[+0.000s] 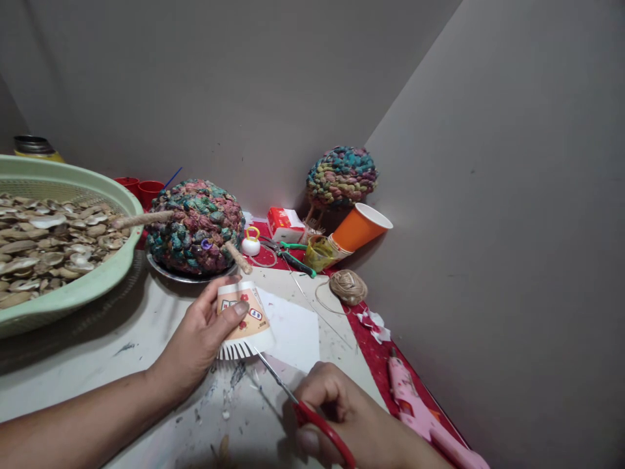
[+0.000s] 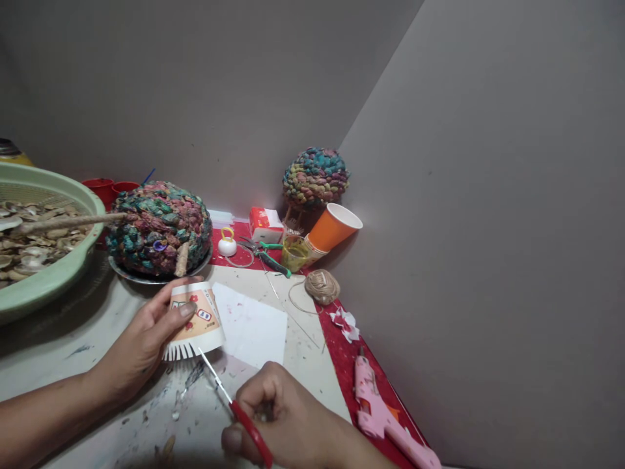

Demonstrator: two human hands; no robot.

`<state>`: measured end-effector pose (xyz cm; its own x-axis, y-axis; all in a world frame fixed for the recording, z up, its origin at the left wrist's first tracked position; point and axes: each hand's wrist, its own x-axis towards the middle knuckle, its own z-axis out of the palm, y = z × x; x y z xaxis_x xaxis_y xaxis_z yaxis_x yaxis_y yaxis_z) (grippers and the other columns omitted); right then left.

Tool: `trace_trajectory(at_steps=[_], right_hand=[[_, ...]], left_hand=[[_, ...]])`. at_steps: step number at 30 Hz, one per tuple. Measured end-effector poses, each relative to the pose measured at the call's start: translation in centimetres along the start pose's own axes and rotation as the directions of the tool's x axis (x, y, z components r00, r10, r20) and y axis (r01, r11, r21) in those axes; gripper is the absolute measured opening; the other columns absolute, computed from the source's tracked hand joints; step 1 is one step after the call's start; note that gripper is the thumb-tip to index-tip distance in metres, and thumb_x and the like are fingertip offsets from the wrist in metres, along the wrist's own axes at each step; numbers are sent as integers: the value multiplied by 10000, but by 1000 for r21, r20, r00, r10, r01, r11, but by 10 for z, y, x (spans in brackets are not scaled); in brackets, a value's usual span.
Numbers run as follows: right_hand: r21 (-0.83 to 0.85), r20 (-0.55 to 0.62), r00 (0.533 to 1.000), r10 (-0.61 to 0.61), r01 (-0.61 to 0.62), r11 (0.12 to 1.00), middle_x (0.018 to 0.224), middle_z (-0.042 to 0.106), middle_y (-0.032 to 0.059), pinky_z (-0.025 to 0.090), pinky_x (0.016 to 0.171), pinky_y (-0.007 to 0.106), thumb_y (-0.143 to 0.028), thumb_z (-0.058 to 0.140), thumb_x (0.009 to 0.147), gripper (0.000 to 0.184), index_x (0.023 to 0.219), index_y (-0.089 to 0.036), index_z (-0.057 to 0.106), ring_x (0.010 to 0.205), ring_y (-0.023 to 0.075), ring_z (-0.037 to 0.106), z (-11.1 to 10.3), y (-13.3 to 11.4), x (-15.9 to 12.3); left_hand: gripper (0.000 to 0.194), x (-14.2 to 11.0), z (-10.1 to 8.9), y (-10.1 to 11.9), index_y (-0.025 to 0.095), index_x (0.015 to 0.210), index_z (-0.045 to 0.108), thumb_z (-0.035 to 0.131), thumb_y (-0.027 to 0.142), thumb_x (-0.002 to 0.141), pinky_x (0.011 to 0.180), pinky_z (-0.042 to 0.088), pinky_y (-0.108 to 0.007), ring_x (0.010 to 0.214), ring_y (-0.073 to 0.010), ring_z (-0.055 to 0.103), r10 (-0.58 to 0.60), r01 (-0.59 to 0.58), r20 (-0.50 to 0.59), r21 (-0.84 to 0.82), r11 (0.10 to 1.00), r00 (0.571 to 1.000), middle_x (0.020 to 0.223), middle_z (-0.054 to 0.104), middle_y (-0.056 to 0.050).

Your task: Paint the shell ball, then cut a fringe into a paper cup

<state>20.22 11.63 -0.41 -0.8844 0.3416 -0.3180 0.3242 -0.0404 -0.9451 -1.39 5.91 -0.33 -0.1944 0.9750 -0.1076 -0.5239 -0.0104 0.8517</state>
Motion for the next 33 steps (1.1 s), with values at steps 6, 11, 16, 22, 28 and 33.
trace_trajectory(at_steps=[6, 11, 16, 22, 28, 33], right_hand=[[7, -23, 999, -40, 40, 999, 433, 317, -78, 165, 396, 193, -673, 723, 760, 674, 464, -159, 403, 437, 26, 230, 0, 3, -1], [19, -20, 999, -36, 36, 999, 412, 301, -86, 156, 387, 184, -650, 746, 750, 683, 441, -165, 378, 419, 17, 213, 1, 2, 0], [17, 19, 1000, 1, -2, 1000, 410, 409, -48, 210, 366, 172, -710, 730, 720, 666, 484, -131, 499, 375, 17, 293, -2, 2, 2], [30, 29, 1000, 3, -4, 1000, 426, 455, -26, 230, 356, 158, -771, 707, 690, 703, 500, -120, 522, 369, 21, 329, -4, 7, 0], [49, 37, 999, -6, 4, 999, 423, 432, -35, 224, 361, 149, -699, 746, 718, 673, 480, -123, 493, 376, 13, 327, -3, 4, 0], [56, 38, 999, -3, 1, 998, 422, 439, -29, 203, 352, 152, -697, 749, 716, 671, 488, -113, 508, 374, 9, 311, -2, 5, 1]], left_hand=[[415, -1, -1, 1, 221, 1205, 553, 737, 349, 856, 707, 570, -238, 792, -167, 743, -6, 6, -1, 7, 1000, 1000, 976, 778, -25], [384, -1, 1, 2, 224, 1190, 549, 724, 339, 868, 701, 571, -234, 777, -161, 745, -4, 4, 19, 0, 1000, 1000, 969, 779, -24], [429, -2, 2, 1, 229, 1213, 540, 744, 327, 849, 703, 587, -260, 770, -173, 748, -34, 35, 42, -25, 999, 999, 975, 780, -29], [401, -1, 1, 0, 224, 1184, 565, 744, 348, 847, 694, 576, -239, 800, -175, 749, 15, -15, -8, -28, 999, 1000, 987, 777, -24], [424, 1, -1, -1, 231, 1209, 562, 746, 354, 848, 731, 569, -233, 894, -191, 747, 35, -36, -18, -40, 999, 999, 1032, 768, -25], [441, -2, 1, -1, 236, 1228, 549, 750, 336, 848, 694, 572, -229, 818, -175, 748, 17, -17, 7, -34, 999, 1000, 1003, 770, -23]])
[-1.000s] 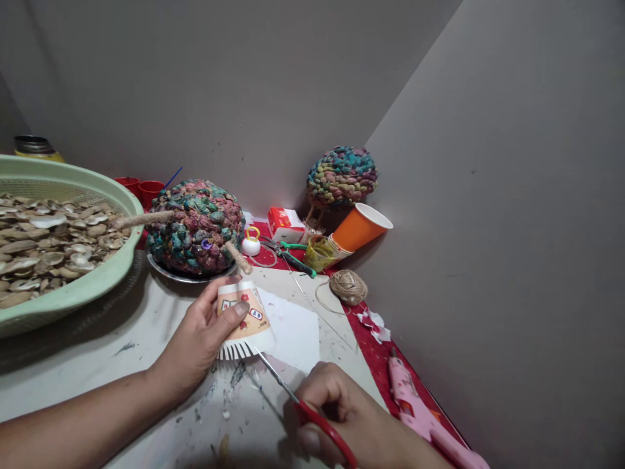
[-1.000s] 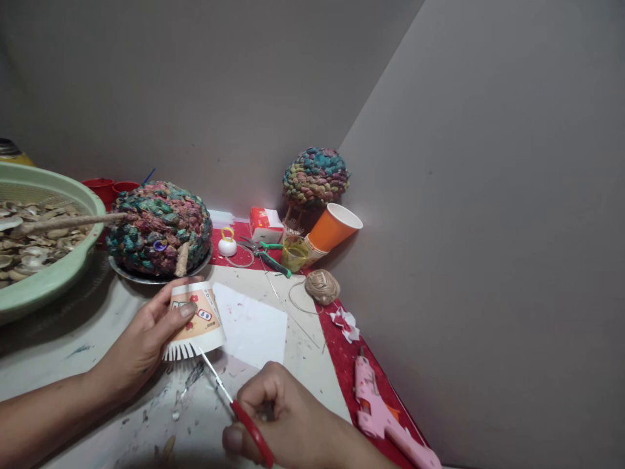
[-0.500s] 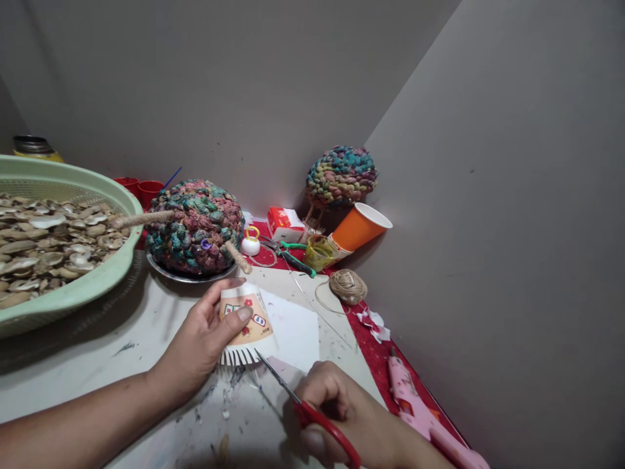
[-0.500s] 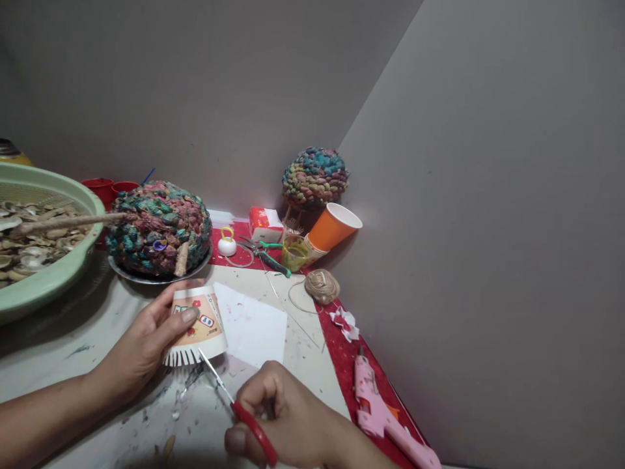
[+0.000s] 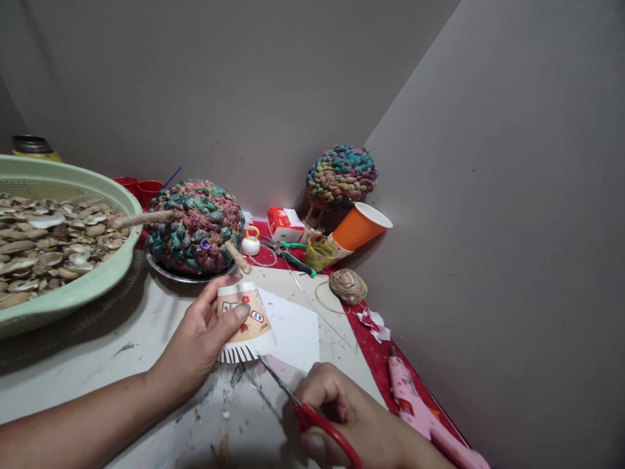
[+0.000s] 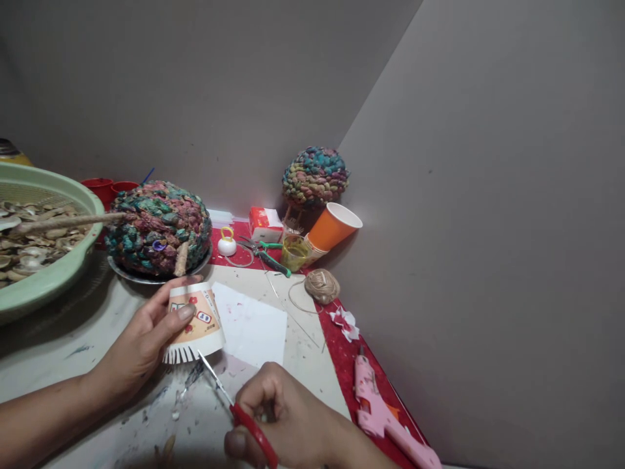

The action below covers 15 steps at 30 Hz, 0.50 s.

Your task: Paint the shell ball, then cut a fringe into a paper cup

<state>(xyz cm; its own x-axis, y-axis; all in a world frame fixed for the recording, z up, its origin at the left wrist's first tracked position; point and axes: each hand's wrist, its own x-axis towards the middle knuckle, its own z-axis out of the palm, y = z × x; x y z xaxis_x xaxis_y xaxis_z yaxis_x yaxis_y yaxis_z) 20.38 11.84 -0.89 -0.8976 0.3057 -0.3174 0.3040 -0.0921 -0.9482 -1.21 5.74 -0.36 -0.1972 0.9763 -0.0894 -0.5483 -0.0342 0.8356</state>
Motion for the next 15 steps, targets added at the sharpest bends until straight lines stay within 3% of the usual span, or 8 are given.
trace_trajectory(at_steps=[8, 15], right_hand=[[-12, -12, 1000, -10, 10, 1000, 407, 426, -45, 220, 361, 148, -696, 730, 736, 667, 488, -116, 514, 363, 12, 322, 1, -5, 0], [33, -19, 999, -30, 31, 999, 399, 433, -37, 220, 361, 157, -686, 733, 740, 654, 502, -105, 551, 362, 19, 323, 0, 2, 0]], left_hand=[[440, -1, 2, 3, 230, 1213, 553, 760, 341, 840, 693, 582, -230, 794, -165, 748, 7, -7, 10, 2, 1000, 1000, 984, 772, -21], [457, -4, 3, 2, 239, 1228, 541, 757, 340, 839, 744, 611, -308, 808, -195, 756, -22, 22, 5, -11, 1000, 1000, 1024, 772, -40]])
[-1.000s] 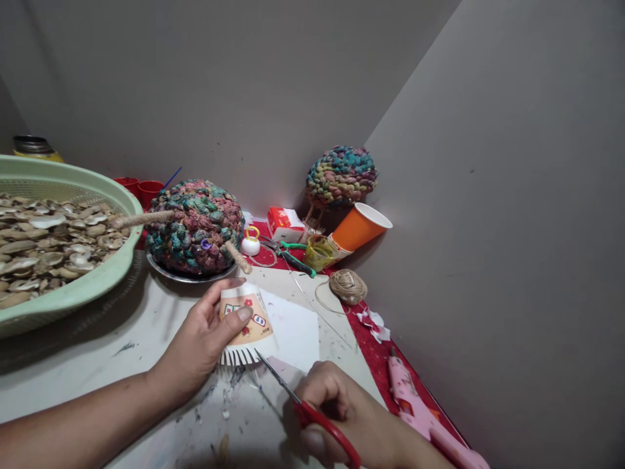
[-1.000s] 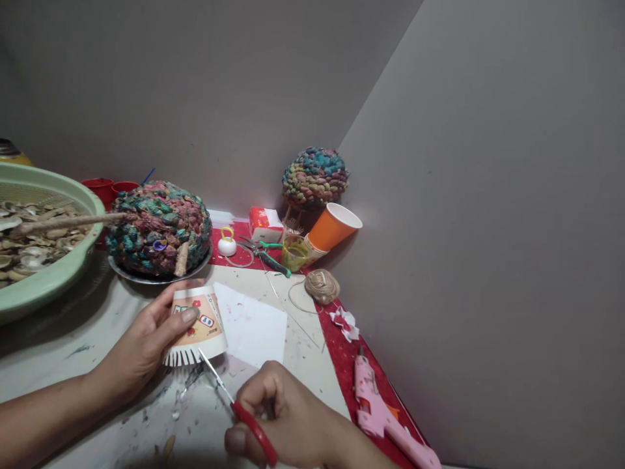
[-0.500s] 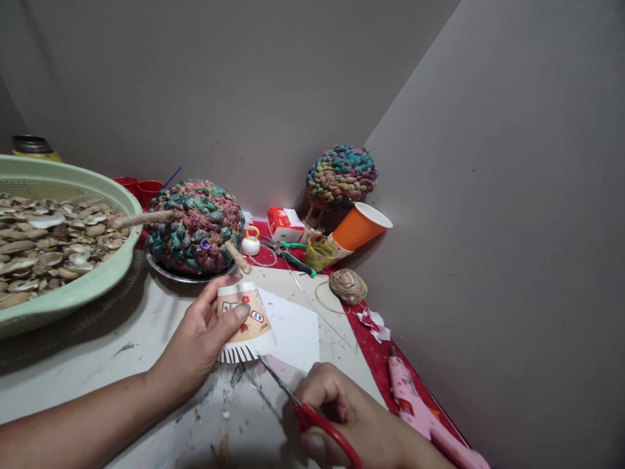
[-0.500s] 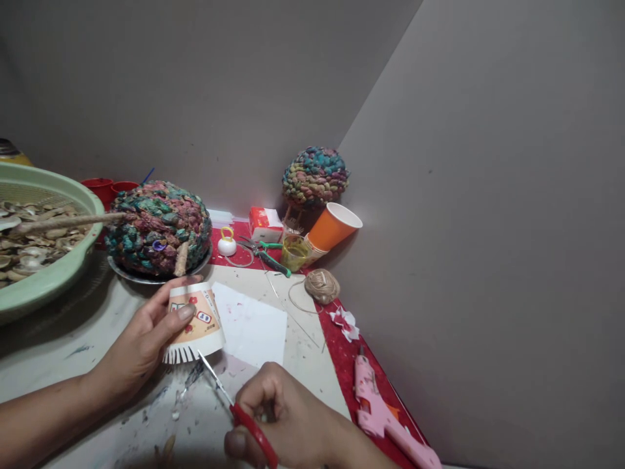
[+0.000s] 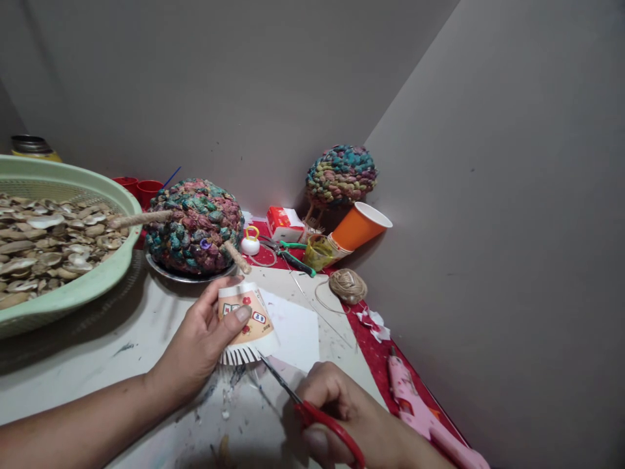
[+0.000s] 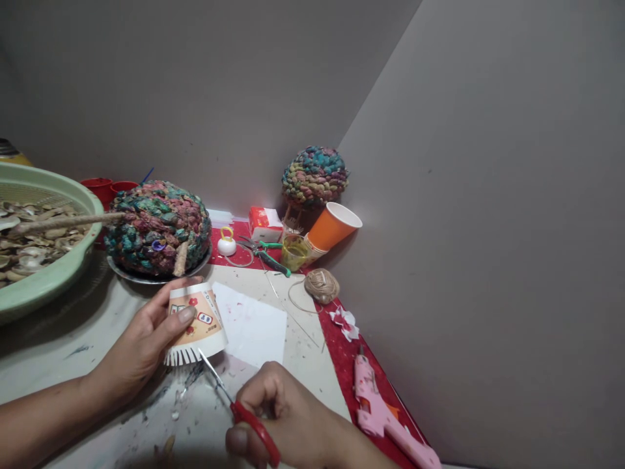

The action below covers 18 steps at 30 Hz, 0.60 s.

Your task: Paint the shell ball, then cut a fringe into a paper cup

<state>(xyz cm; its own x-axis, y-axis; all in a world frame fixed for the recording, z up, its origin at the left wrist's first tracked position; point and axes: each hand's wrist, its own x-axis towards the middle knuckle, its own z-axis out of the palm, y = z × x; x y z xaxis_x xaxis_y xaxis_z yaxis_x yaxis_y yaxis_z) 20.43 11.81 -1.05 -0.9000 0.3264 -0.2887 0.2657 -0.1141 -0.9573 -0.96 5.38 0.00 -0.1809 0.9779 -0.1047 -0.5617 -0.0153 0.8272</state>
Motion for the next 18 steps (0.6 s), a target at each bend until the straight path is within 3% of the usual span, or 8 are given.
trace_trajectory(at_steps=[10, 18], right_hand=[[-25, -17, 1000, -12, 12, 1000, 374, 412, -42, 215, 335, 150, -715, 722, 730, 688, 455, -134, 476, 323, 12, 297, 2, -3, -2], [87, 43, 999, 1, -5, 996, 390, 431, -42, 235, 335, 149, -745, 740, 690, 698, 490, -103, 554, 323, 11, 307, 0, -2, 1]], left_hand=[[492, 1, -1, 0, 253, 1256, 506, 749, 369, 845, 772, 608, -318, 910, -229, 753, -11, 10, 16, 34, 999, 1000, 1060, 764, -47], [567, -4, 2, 2, 228, 1255, 512, 802, 364, 787, 849, 597, -354, 1031, -291, 734, 16, -17, 14, 32, 999, 1000, 1082, 767, -87]])
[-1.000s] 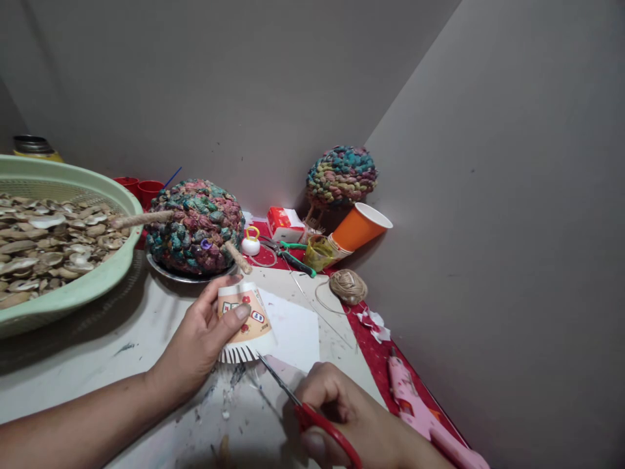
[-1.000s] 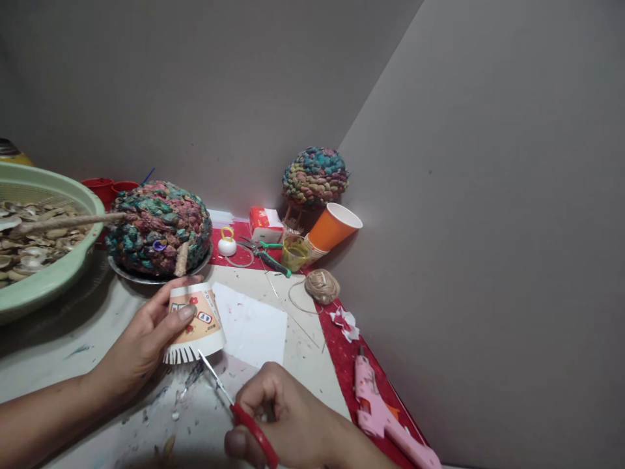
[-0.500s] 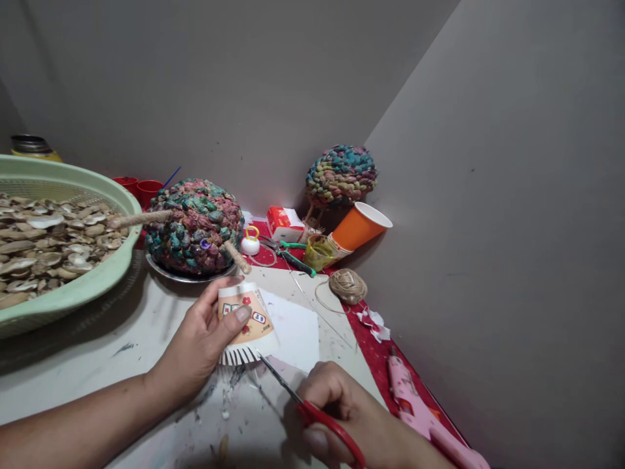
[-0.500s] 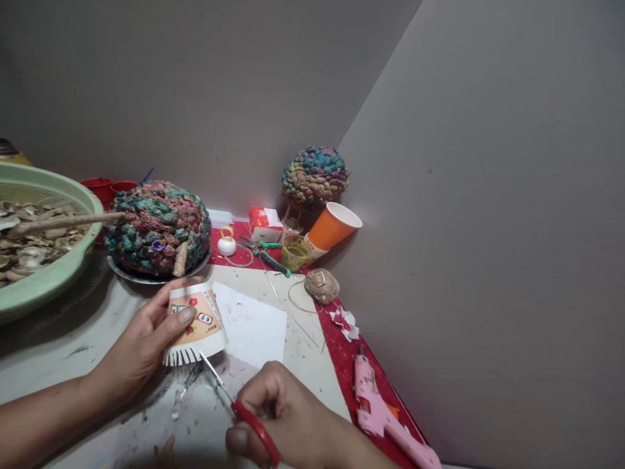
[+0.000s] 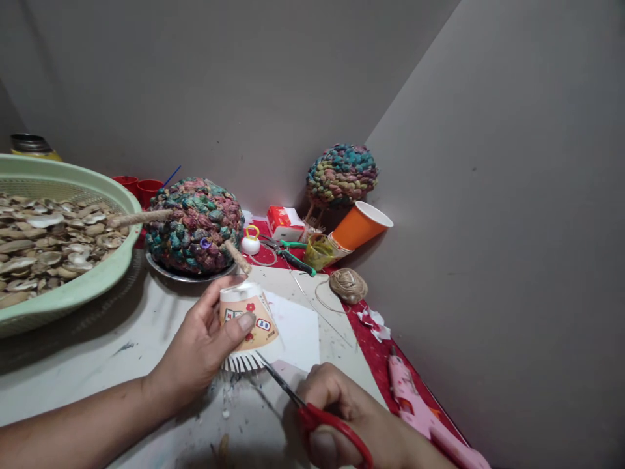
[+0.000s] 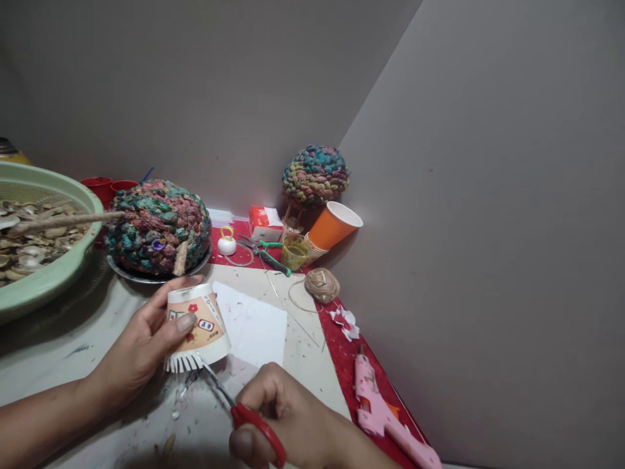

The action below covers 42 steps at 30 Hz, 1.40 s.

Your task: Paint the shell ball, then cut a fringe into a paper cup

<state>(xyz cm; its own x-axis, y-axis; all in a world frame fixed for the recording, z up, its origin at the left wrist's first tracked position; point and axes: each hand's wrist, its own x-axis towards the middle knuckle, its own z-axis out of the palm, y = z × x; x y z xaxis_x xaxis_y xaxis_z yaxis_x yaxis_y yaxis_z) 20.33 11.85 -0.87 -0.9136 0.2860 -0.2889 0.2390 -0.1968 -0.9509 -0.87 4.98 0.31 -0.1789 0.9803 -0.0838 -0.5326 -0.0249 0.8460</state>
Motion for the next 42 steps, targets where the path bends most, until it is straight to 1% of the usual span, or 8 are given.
trace_trajectory(at_steps=[5, 11, 16, 23, 29, 33, 38, 42], right_hand=[[44, 1, 1000, 3, -3, 999, 380, 447, -27, 222, 320, 156, -765, 751, 651, 712, 477, -105, 551, 307, 21, 327, -1, 1, 1], [20, -6, 994, -105, 105, 994, 353, 415, -34, 213, 322, 166, -733, 720, 711, 684, 461, -116, 560, 307, 36, 325, -4, 2, 1], [25, 2, 992, -124, 124, 992, 345, 413, -35, 215, 310, 164, -692, 727, 737, 664, 457, -112, 566, 286, 30, 309, -6, 4, 1], [78, 86, 992, -91, 85, 993, 373, 467, -20, 274, 310, 166, -714, 720, 726, 664, 491, -107, 588, 284, 50, 371, -7, 9, 3], [134, 69, 992, -107, 97, 986, 351, 448, -25, 278, 302, 160, -672, 729, 739, 639, 465, -119, 561, 280, 44, 341, -8, 10, 1], [123, 81, 992, -92, 81, 989, 363, 460, -16, 255, 307, 158, -650, 740, 742, 632, 457, -118, 551, 289, 37, 324, -10, 12, 0], [110, 146, 986, -76, 60, 992, 414, 486, -10, 306, 363, 166, -719, 730, 709, 661, 484, -128, 539, 336, 42, 357, -17, 19, -2], [190, 222, 959, -174, 132, 973, 456, 492, 4, 338, 419, 187, -747, 729, 690, 671, 502, -137, 522, 386, 54, 396, -19, 22, 0]], left_hand=[[623, -1, 1, 0, 225, 1286, 490, 808, 381, 773, 909, 585, -409, 1052, -302, 726, 14, -14, -23, 5, 1000, 1000, 1070, 765, -86], [649, 0, 1, 0, 231, 1298, 494, 817, 387, 757, 909, 589, -428, 1055, -316, 725, 9, -9, -29, 12, 1000, 1000, 1075, 769, -90], [617, 0, 1, 2, 232, 1271, 495, 813, 381, 765, 891, 592, -379, 1078, -303, 715, 20, -20, -2, 17, 1000, 1000, 1098, 766, -91], [629, -3, 1, 1, 249, 1293, 480, 805, 392, 774, 809, 593, -311, 1114, -299, 695, 37, -37, 1, 69, 997, 999, 1194, 736, -95], [589, -3, 0, -1, 261, 1267, 501, 802, 386, 776, 759, 585, -275, 1109, -289, 695, 57, -58, 12, 85, 995, 998, 1187, 741, -85], [563, -2, 1, 0, 253, 1252, 519, 806, 360, 780, 768, 584, -266, 1067, -266, 712, 50, -52, 34, 66, 996, 998, 1161, 749, -79], [497, 0, 0, 1, 255, 1252, 518, 766, 339, 830, 834, 588, -312, 957, -224, 743, -5, 5, 63, 8, 1000, 998, 1155, 755, -64], [438, 4, -3, 0, 249, 1243, 550, 738, 333, 857, 845, 573, -309, 966, -225, 745, -32, 34, 36, -45, 998, 999, 1155, 760, -67]])
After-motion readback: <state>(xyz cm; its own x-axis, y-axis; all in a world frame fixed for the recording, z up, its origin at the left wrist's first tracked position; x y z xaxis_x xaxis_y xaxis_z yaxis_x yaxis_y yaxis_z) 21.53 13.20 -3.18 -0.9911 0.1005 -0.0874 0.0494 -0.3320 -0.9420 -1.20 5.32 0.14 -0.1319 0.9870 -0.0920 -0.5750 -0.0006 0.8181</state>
